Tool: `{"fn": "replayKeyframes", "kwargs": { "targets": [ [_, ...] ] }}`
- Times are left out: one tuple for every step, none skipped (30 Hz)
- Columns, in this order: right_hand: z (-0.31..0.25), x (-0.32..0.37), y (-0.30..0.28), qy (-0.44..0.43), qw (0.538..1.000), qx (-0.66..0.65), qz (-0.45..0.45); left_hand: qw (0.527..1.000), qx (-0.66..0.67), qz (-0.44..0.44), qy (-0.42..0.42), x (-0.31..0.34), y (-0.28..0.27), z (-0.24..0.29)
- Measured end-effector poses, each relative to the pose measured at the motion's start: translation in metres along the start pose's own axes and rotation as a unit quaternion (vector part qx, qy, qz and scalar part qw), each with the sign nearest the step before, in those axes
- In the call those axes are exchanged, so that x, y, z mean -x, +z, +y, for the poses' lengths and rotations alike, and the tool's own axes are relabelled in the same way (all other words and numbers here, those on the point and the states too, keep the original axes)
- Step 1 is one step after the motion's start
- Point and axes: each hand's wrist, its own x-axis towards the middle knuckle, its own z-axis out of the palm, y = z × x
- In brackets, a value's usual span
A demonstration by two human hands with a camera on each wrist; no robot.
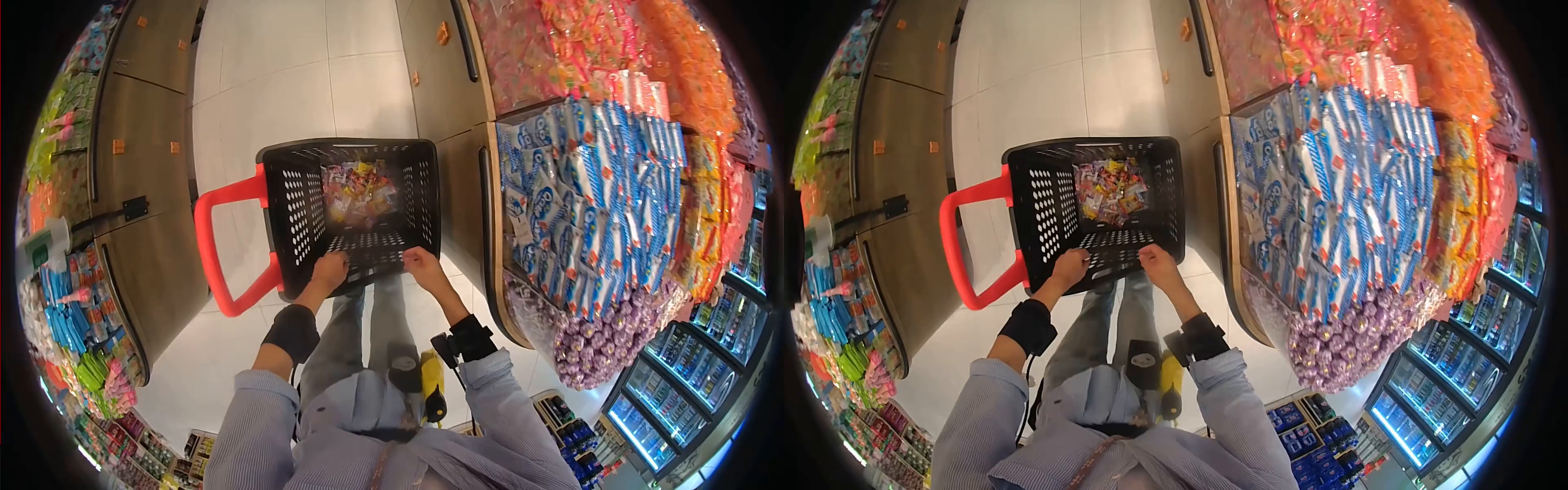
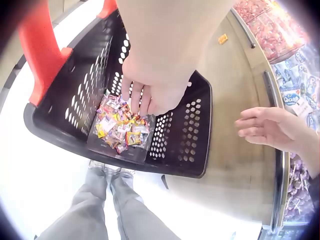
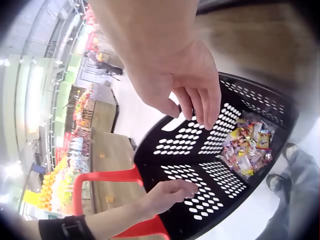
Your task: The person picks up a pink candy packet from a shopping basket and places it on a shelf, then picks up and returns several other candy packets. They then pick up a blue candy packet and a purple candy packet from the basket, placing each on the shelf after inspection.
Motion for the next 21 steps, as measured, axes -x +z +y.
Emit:
{"fn": "replayKeyframes", "kwargs": {
  "targets": [
    [0.025, -0.011, 0.008, 0.022, 1.0, -0.019, 0.0, 1.0, -0.001, -0.011, -0.006, -0.007, 0.008, -0.001],
    [0.049, -0.025, 0.016, 0.042, 0.998, -0.036, 0.0, 1.0, 0.001, -0.016, -0.012, -0.014, 0.016, -0.003],
    [0.056, -0.032, 0.022, 0.063, 0.997, -0.053, -0.001, 1.0, -0.001, -0.018, -0.02, -0.019, 0.025, -0.004],
    [0.064, -0.037, 0.027, 0.089, 0.995, -0.035, 0.003, 0.999, -0.002, -0.019, -0.028, -0.025, 0.033, -0.006],
    [0.071, -0.045, 0.034, 0.09, 0.996, -0.02, -0.003, 0.999, -0.004, -0.019, -0.035, -0.033, 0.04, -0.008],
    [0.079, -0.05, 0.04, 0.091, 0.996, -0.004, -0.009, 0.999, -0.001, -0.027, -0.047, -0.04, 0.048, -0.011],
    [0.087, -0.056, 0.044, 0.092, 0.996, 0.012, -0.016, 0.998, 0.011, -0.031, -0.056, -0.047, 0.056, -0.013],
    [0.095, -0.06, 0.046, 0.087, 0.996, -0.003, -0.032, 0.997, 0.022, -0.036, -0.064, -0.054, 0.063, -0.016],
    [0.099, -0.061, 0.048, 0.084, 0.996, 0.0, -0.033, 0.996, 0.033, -0.042, -0.073, -0.059, 0.07, -0.019],
    [0.102, -0.063, 0.05, 0.082, 0.996, 0.003, -0.032, 0.996, 0.034, -0.051, -0.071, -0.063, 0.077, -0.023],
    [0.104, -0.066, 0.052, 0.079, 0.996, 0.006, -0.032, 0.996, 0.025, -0.056, -0.072, -0.068, 0.083, -0.026],
    [0.111, -0.069, 0.054, 0.109, 0.993, -0.003, -0.034, 0.995, 0.017, -0.06, -0.074, -0.072, 0.086, -0.027],
    [0.117, -0.072, 0.056, 0.11, 0.993, 0.008, -0.036, 0.995, 0.008, -0.064, -0.075, -0.076, 0.089, -0.027],
    [0.123, -0.074, 0.056, 0.111, 0.993, 0.019, -0.037, 0.994, 0.007, -0.072, -0.077, -0.08, 0.091, -0.029],
    [0.124, -0.078, 0.055, 0.112, 0.993, 0.03, -0.037, 0.993, 0.008, -0.08, -0.081, -0.083, 0.094, -0.033],
    [0.125, -0.081, 0.052, 0.123, 0.991, 0.033, -0.037, 0.993, 0.01, -0.088, -0.084, -0.087, 0.097, -0.037],
    [0.125, -0.086, 0.05, 0.122, 0.992, 0.018, -0.032, 0.992, 0.011, -0.095, -0.087, -0.091, 0.099, -0.041],
    [0.131, -0.09, 0.049, 0.12, 0.992, 0.003, -0.027, 0.989, -0.003, -0.117, -0.089, -0.096, 0.099, -0.044],
    [0.143, -0.094, 0.049, 0.118, 0.993, -0.011, -0.023, 0.993, 0.005, -0.089, -0.084, -0.1, 0.104, -0.05],
    [0.154, -0.1, 0.05, 0.111, 0.994, -0.005, -0.014, 0.995, 0.014, -0.061, -0.079, -0.102, 0.109, -0.056],
    [0.154, -0.106, 0.05, 0.105, 0.994, 0.0, -0.006, 0.996, 0.022, -0.034, -0.075, -0.104, 0.11, -0.059]
  ]
}}
